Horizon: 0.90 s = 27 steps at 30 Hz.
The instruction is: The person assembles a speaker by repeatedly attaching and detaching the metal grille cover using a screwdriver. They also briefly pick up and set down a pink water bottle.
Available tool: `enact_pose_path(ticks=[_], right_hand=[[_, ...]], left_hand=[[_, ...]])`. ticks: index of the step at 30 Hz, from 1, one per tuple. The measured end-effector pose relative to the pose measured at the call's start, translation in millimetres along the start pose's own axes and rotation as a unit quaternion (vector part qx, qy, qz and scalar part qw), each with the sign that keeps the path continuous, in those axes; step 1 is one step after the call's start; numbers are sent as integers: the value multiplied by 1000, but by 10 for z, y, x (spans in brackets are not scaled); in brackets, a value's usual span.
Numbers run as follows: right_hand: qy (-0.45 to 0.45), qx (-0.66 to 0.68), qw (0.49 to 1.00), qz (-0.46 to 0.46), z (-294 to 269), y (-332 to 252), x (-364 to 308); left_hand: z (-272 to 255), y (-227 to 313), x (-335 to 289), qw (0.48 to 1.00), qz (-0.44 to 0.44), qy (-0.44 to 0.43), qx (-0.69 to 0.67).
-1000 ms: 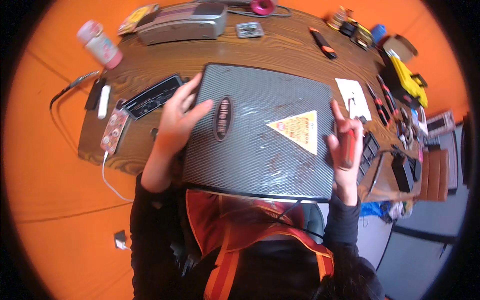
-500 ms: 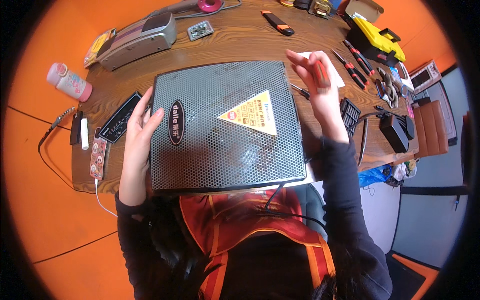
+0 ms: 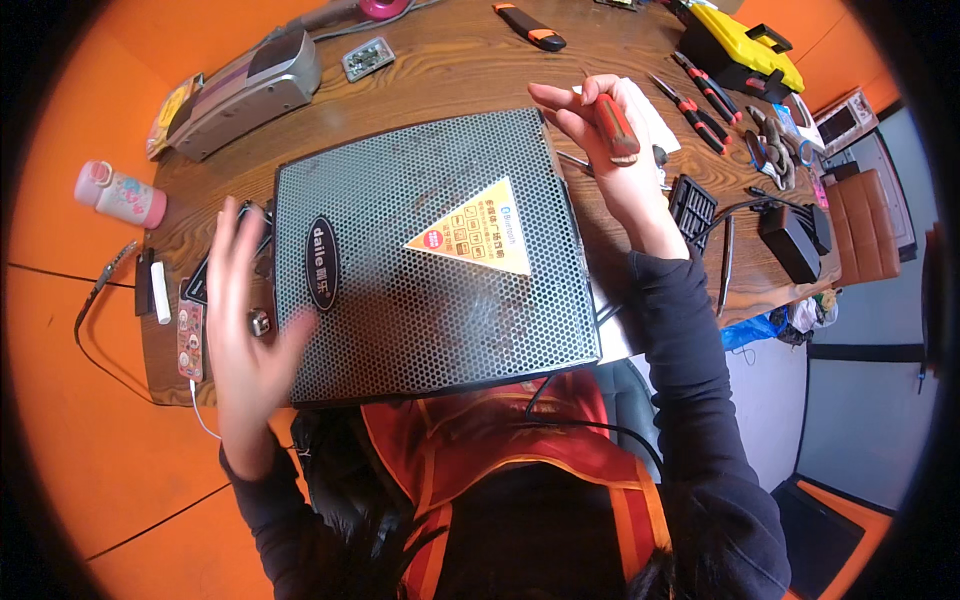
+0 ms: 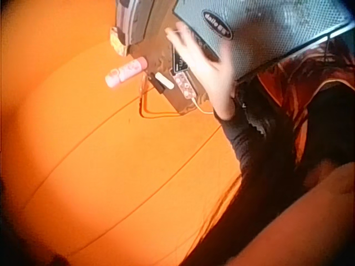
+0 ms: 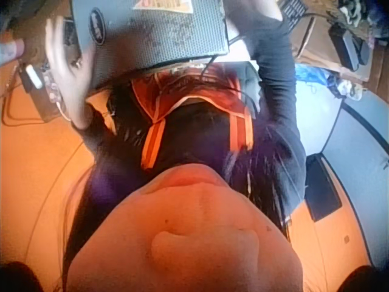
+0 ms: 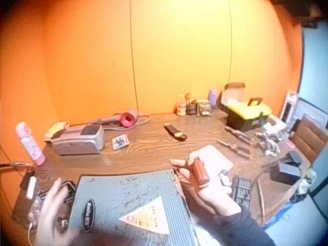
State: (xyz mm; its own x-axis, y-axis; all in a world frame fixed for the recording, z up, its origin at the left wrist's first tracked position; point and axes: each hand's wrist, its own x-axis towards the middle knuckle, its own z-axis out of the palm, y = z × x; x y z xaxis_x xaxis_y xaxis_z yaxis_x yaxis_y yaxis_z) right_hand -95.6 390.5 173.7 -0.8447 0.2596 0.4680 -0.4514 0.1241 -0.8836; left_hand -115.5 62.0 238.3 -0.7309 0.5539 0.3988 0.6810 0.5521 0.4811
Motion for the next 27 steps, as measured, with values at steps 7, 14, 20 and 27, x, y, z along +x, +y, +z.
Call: enact_pose_path(ticks=[7,14,20,27], right_hand=[[-11,55,997,48,63,68,-33],[-3,139,986,91,104,110,-103],[15,205,971,126,104,111,-123],[18,220,968,120,96,181,-149]], left_hand=[[152,467,-238,954,143,-217,151],[134,391,-153,949,189,-213,138],[101,403,-125,935,200,-239,169],[28,444,-75,904,327,-98,257]])
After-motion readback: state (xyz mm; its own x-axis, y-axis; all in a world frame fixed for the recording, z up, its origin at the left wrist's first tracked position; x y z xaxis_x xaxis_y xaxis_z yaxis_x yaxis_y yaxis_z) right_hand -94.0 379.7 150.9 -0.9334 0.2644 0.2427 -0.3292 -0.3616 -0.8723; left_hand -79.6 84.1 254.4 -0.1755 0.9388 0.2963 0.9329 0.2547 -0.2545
